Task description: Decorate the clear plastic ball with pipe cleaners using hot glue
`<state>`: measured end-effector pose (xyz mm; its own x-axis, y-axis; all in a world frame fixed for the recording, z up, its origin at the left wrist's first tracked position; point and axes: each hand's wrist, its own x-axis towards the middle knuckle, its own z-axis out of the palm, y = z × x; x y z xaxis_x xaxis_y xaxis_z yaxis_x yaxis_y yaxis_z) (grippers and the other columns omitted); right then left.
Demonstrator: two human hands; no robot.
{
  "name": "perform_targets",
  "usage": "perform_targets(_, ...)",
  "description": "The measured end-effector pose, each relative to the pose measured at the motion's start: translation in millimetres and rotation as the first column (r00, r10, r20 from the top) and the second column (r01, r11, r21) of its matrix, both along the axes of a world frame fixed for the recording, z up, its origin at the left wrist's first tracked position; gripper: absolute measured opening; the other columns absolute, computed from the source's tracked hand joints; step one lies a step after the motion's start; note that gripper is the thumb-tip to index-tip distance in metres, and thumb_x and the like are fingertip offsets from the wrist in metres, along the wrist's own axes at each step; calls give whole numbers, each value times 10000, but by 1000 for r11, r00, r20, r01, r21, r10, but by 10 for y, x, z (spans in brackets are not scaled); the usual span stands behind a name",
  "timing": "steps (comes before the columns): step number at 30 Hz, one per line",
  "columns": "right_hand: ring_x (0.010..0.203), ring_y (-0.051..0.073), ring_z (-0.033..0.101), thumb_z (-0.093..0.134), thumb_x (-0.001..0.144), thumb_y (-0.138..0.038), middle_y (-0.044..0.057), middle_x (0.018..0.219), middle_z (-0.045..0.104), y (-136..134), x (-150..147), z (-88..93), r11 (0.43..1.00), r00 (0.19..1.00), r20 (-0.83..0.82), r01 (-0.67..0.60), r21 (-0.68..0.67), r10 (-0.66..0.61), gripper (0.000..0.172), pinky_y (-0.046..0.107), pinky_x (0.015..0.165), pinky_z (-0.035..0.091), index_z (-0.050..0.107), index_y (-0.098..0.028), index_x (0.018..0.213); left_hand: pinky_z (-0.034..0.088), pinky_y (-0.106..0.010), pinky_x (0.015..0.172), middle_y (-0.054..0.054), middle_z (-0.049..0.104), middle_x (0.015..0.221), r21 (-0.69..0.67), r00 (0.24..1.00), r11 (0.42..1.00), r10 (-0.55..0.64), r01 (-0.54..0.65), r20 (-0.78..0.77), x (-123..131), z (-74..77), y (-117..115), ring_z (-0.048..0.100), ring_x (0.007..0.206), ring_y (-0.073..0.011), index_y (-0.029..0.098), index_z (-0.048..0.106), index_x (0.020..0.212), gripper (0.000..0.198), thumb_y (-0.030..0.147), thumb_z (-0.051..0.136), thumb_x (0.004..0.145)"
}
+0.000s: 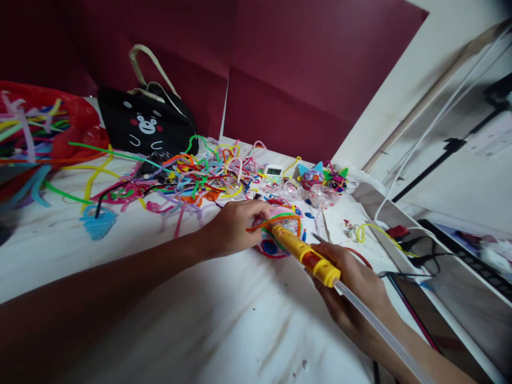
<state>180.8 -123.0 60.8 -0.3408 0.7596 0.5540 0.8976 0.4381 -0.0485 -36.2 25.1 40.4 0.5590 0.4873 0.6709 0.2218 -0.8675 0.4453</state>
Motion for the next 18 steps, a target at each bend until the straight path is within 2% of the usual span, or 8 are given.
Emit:
perform_targets(9,762,201,666,489,948,-246,69,932,684,-16,37,-15,999,999,28,18,37,-19,262,280,614,500,468,-218,1208,549,-254,822,-67,743,1022,16,1000,1000,-3,3,11,-3,-6,-8,717,937,-176,164,608,900,263,39,561,674)
perform_targets(14,684,180,650,519,935,-244,65,934,682,-17,40,-21,998,999,18,36,43,-37,266,261,540,466,472,-215,1196,550,-242,789,-54,744,984,25,1000,1000,-9,9,16,8,2,-7,720,903,-171,163,605,877,242,37,563,674)
perform_targets(18,686,185,653,506,940,-247,61,903,681,-20,28,-18,999,999,23,28,36,-29,255,261,538,467,475,-214,1191,550,-244,788,-46,743,980,25,1000,1000,1,-2,13,7,8,-12,720,904,-171,168,603,870,236,39,560,677)
